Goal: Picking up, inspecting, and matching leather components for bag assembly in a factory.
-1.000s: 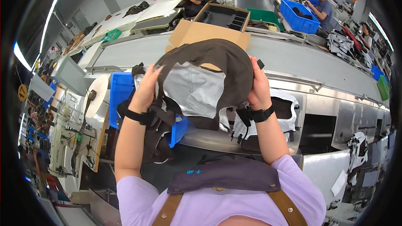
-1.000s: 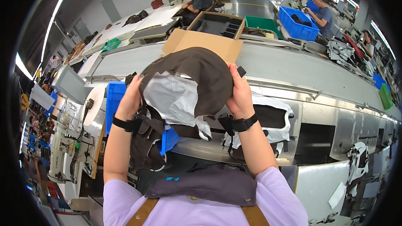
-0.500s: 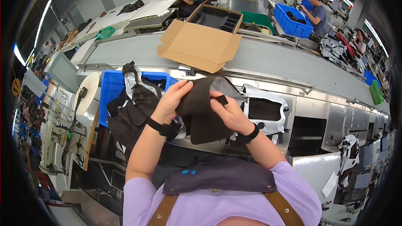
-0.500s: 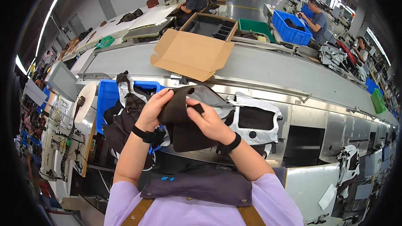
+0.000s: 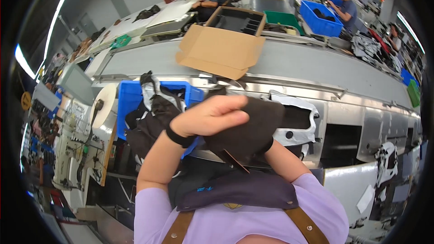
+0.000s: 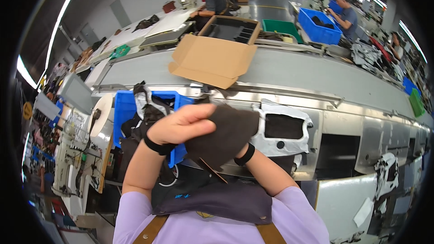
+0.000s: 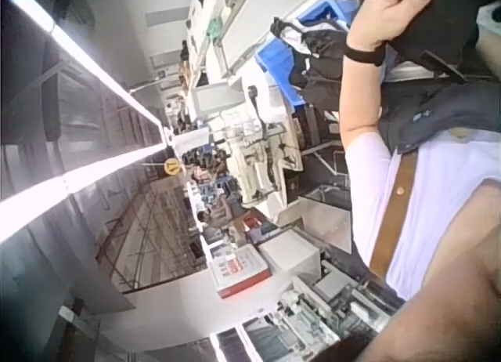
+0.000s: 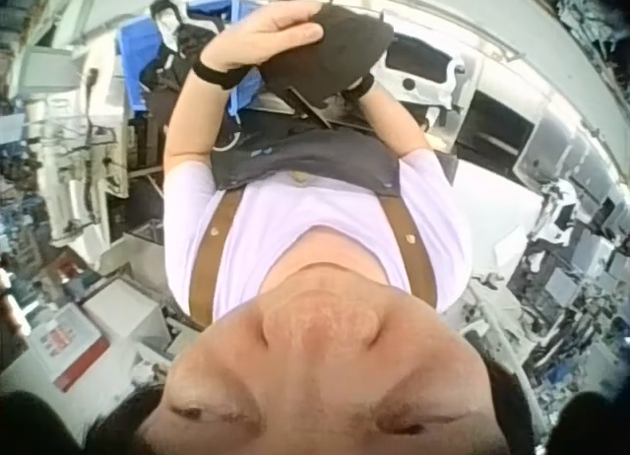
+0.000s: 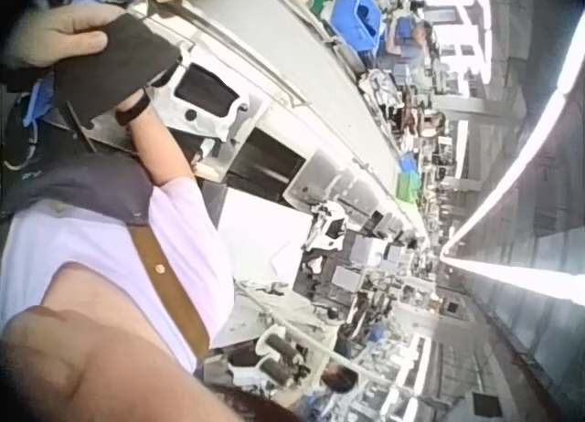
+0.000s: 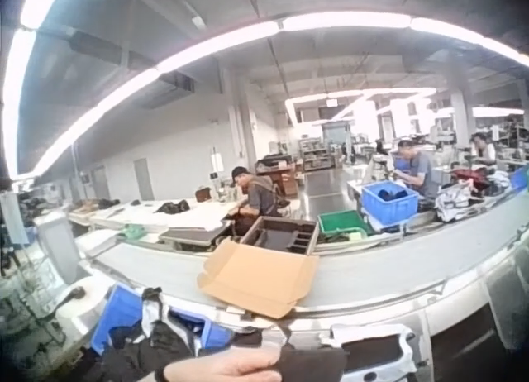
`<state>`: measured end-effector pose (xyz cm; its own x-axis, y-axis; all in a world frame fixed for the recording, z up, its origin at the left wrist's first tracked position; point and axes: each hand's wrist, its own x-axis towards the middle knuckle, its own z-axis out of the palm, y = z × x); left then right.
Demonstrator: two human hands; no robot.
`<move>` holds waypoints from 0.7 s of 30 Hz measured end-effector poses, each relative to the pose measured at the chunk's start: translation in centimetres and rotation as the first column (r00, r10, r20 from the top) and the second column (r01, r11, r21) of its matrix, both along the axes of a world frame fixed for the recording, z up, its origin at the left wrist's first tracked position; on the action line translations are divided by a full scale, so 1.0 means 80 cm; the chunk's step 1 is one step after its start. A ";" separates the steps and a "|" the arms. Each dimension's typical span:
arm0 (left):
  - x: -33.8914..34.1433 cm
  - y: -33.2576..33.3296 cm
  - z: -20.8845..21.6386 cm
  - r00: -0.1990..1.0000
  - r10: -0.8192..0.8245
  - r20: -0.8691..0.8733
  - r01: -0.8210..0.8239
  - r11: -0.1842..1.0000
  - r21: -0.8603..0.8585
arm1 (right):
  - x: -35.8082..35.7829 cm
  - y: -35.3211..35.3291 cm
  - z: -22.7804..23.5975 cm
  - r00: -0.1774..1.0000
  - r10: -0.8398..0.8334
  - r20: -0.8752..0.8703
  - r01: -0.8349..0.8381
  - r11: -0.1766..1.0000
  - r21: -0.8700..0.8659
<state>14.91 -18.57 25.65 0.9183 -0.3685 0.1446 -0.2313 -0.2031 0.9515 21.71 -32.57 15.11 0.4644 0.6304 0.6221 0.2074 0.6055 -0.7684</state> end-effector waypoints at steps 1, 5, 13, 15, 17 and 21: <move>0.003 -0.011 0.002 0.994 -0.079 0.082 0.066 0.987 0.147 | -0.004 0.012 0.000 1.000 0.008 -0.003 -0.008 1.000 -0.005; -0.004 -0.079 -0.009 0.930 -0.201 0.308 0.162 0.976 0.146 | -0.006 0.059 -0.006 1.000 0.009 -0.015 -0.010 0.999 -0.036; -0.025 -0.100 -0.030 0.964 -0.165 0.209 0.178 0.983 -0.049 | 0.031 0.081 -0.064 0.926 -0.378 0.006 0.377 0.922 -0.085; -0.022 -0.101 -0.037 0.963 -0.198 0.180 0.213 0.974 -0.071 | 0.047 0.091 -0.086 0.861 -0.378 -0.341 0.418 0.907 0.048; -0.027 -0.097 -0.033 0.964 -0.212 0.161 0.212 0.977 0.013 | 0.053 0.099 -0.095 0.751 -0.315 -0.580 0.424 0.904 0.058; -0.031 -0.086 -0.044 0.973 -0.165 -0.160 0.155 0.986 -0.068 | 0.028 0.065 -0.058 0.718 -0.639 -0.276 0.621 0.767 -0.163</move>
